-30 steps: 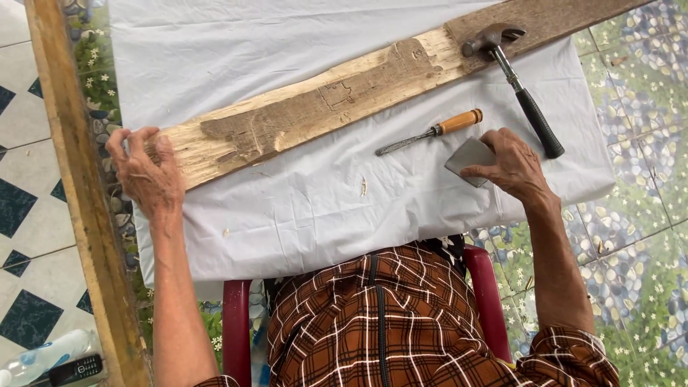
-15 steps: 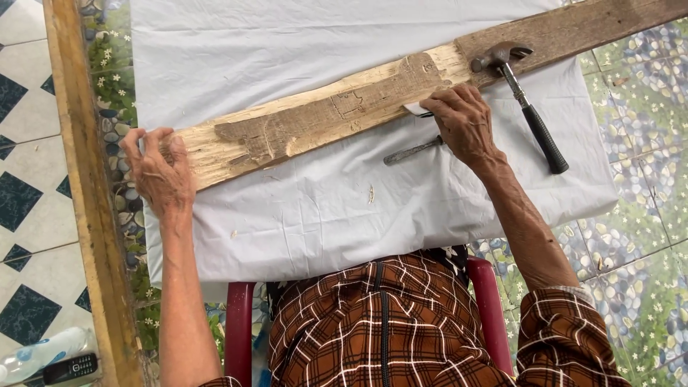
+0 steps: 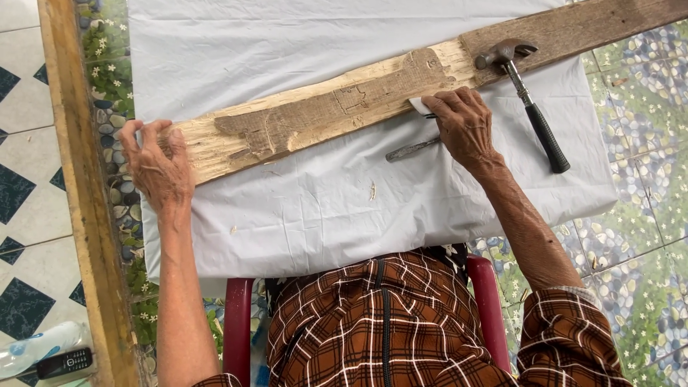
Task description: The person sands a long wooden plank with a sanding block, moving back and forth along its length. They pause to wipe the plank with their hand and later use a small white cloth to clean the surface. A hammer and chisel rest on the white cloth beneath the plank.
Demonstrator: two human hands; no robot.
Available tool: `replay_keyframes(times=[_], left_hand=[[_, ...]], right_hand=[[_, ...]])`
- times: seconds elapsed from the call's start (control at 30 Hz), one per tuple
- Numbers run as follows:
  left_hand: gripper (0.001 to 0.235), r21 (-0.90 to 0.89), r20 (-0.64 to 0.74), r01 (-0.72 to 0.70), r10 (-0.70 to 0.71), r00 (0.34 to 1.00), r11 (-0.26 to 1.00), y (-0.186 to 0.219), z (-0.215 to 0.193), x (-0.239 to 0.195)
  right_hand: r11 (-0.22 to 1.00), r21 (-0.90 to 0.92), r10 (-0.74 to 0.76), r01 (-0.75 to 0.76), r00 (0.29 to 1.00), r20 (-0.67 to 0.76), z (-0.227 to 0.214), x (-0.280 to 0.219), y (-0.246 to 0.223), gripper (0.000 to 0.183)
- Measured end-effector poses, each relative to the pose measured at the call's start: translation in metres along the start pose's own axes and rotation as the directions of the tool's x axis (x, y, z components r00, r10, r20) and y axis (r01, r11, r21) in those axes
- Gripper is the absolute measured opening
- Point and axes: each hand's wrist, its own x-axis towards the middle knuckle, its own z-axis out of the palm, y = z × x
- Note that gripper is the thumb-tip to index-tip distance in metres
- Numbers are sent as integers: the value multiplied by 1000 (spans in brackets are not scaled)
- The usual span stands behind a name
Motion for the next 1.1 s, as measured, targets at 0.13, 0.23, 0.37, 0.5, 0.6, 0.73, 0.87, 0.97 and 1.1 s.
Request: replay_keyframes(times=[0.13, 0.23, 0.37, 0.5, 0.6, 0.73, 0.87, 0.97, 1.1], left_hand=[[32, -3, 1, -3, 3, 1000, 1000, -1, 3, 1], [32, -4, -2, -1, 1, 1000, 1000, -2, 3, 2], [31, 2, -28, -23, 23, 999, 1000, -3, 5, 2], [27, 18, -26, -30, 30, 999, 999, -2, 5, 0], [23, 22, -33, -41, 42, 999, 999, -3, 5, 3], [20, 13, 19, 31, -31, 999, 999, -14, 11, 0], [20, 5, 9, 30, -30, 1000, 1000, -19, 16, -2], [18, 28, -3, 27, -27, 1000, 999, -17, 18, 0], [17, 79, 5, 18, -19, 1000, 997, -13, 14, -2]], right_hand=[[999, 11, 33, -34, 997, 73, -2, -2, -5, 20], [994, -26, 105, -104, 994, 30, 14, -4, -16, 20], [989, -43, 143, -142, 990, 20, 28, -9, -28, 29], [993, 35, 113, -113, 993, 15, 57, -24, -40, 29], [998, 40, 45, -43, 998, -50, 68, 5, -83, 26], [966, 251, 68, -54, 997, -47, 88, 16, -105, 26], [978, 197, 69, -69, 998, 7, 56, 2, -59, 27], [996, 56, 73, -73, 997, 1, 57, -10, -24, 23], [993, 30, 111, -111, 994, -15, 57, -5, -47, 20]])
